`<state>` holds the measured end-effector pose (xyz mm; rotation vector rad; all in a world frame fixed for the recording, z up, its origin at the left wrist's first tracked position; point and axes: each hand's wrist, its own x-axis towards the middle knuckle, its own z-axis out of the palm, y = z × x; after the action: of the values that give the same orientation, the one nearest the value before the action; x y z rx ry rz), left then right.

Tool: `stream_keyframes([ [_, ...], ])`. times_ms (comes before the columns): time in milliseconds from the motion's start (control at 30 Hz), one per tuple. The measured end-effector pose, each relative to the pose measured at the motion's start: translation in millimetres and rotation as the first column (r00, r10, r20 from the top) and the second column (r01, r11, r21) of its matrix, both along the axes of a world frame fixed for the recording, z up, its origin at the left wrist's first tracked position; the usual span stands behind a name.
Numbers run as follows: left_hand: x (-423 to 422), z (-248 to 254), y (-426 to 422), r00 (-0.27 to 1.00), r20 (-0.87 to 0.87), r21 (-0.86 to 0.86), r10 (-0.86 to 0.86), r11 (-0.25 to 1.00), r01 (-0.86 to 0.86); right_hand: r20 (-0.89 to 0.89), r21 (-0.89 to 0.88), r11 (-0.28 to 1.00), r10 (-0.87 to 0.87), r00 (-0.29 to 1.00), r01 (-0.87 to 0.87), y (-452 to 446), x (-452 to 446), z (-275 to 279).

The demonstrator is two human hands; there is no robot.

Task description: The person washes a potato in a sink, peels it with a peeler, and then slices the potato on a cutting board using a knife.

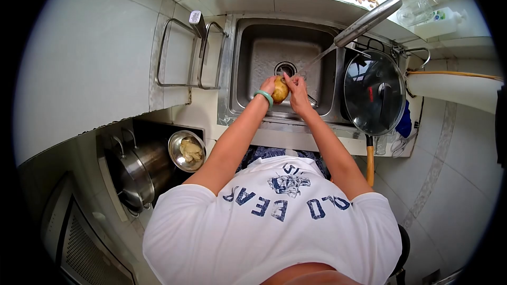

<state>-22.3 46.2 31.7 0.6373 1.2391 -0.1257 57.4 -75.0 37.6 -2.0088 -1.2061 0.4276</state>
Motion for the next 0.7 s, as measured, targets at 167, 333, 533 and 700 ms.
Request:
stream_keyframes([
  [167,-2,-10,-1,0.995,0.028,-0.004,0.095,0.995,-0.095,-0.181,-0.054,0.997,-0.066,0.981,0.057,10,7,4],
  [333,-17,-3,4,0.952,0.127,0.035,0.277,0.958,-0.284,-0.64,-0.264,0.961,-0.241,0.73,0.086,33,16,-10],
  [533,-42,-7,7,0.908,0.188,0.102,0.374,0.912,-0.397,-0.974,-0.221,0.812,-0.161,-0.157,0.539,57,33,-47],
  [700,-48,-3,8,0.92,0.08,0.051,0.384,0.92,-0.388,-0.955,-0.297,0.685,-0.217,-0.203,0.666,65,35,-43],
])
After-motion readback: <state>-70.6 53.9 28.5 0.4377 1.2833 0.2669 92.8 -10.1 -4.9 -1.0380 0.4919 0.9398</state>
